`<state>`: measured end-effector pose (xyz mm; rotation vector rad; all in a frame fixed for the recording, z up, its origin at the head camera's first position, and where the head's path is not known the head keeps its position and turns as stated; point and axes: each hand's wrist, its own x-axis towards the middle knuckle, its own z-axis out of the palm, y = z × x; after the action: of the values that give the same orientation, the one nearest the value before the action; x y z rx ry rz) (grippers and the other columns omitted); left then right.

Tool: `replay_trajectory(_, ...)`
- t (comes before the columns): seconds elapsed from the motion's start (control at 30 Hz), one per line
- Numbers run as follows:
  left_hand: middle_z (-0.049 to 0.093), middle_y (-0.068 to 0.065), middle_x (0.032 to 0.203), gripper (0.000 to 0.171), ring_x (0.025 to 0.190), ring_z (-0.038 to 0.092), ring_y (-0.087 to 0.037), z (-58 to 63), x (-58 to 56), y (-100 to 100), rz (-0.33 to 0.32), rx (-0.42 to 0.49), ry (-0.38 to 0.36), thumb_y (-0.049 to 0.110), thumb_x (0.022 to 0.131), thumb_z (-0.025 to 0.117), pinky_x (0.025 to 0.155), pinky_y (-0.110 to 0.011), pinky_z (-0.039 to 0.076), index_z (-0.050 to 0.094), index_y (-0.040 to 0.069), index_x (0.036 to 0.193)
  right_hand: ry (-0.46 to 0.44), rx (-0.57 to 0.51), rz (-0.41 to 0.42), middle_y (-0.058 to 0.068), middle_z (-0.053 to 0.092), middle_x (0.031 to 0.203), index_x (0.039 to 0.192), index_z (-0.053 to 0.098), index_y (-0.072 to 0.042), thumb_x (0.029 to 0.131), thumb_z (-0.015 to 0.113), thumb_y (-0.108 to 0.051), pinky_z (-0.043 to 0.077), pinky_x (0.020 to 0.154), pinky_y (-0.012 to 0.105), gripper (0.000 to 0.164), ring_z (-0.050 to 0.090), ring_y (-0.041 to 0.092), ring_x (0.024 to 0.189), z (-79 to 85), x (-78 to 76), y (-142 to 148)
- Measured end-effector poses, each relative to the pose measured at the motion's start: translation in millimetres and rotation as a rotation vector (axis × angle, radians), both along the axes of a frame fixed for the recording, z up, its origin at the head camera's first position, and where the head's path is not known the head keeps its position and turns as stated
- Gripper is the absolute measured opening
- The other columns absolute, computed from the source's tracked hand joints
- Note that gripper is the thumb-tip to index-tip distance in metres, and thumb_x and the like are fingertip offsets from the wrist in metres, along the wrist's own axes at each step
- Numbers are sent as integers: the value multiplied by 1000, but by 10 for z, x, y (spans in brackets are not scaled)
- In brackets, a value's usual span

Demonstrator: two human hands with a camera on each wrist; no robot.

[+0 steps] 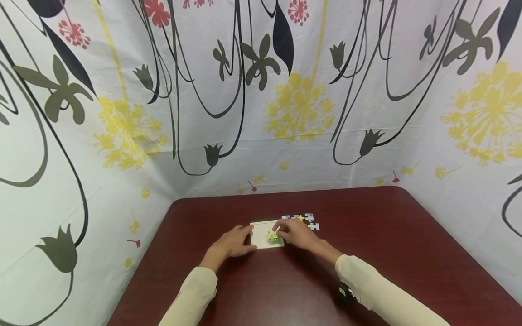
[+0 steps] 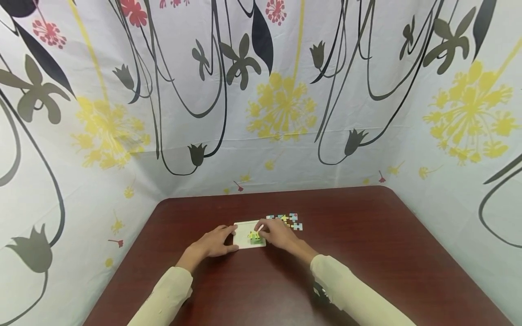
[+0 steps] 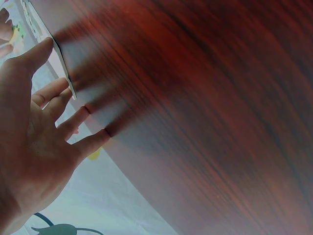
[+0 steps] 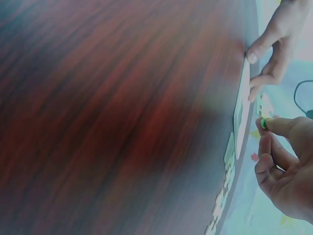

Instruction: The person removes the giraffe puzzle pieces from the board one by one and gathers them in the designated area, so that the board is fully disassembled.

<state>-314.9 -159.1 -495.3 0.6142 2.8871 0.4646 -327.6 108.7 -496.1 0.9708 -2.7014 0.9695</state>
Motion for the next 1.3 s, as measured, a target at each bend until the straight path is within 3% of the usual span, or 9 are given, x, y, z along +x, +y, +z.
replay_trajectory(0.4, 48, -16, 154, 74, 139, 50, -36, -6, 2, -14, -23, 5, 8, 52, 98, 68, 105, -57, 46, 43, 18, 159, 0, -11, -30, 3, 78, 96, 109, 77, -7, 99, 69, -4, 49, 62, 25, 13, 71, 14, 80, 39, -41, 334)
replay_trajectory(0.63, 47, -17, 154, 75, 139, 49, -37, -11, 2, -13, -15, 9, 6, 51, 97, 69, 106, -58, 45, 43, 17, 159, 43, 15, -52, 1, 78, 96, 109, 77, -7, 97, 73, -5, 57, 74, 31, 13, 73, 13, 87, 42, -52, 474)
replay_trajectory(0.9, 49, -16, 153, 75, 137, 51, -36, -21, 4, -5, -4, 2, 13, 52, 96, 70, 106, -57, 46, 44, 17, 158, 16, 32, -89, 2, 78, 96, 107, 78, -9, 97, 73, -5, 55, 67, 27, 12, 73, 12, 84, 30, -52, 636)
replay_trajectory(1.3, 48, -16, 153, 75, 138, 51, -36, -9, 10, -5, -11, 5, 6, 51, 97, 69, 105, -57, 46, 43, 17, 159, -4, 71, -98, 2, 78, 96, 107, 78, -9, 98, 71, -6, 57, 67, 29, 12, 74, 15, 84, -27, -20, 839)
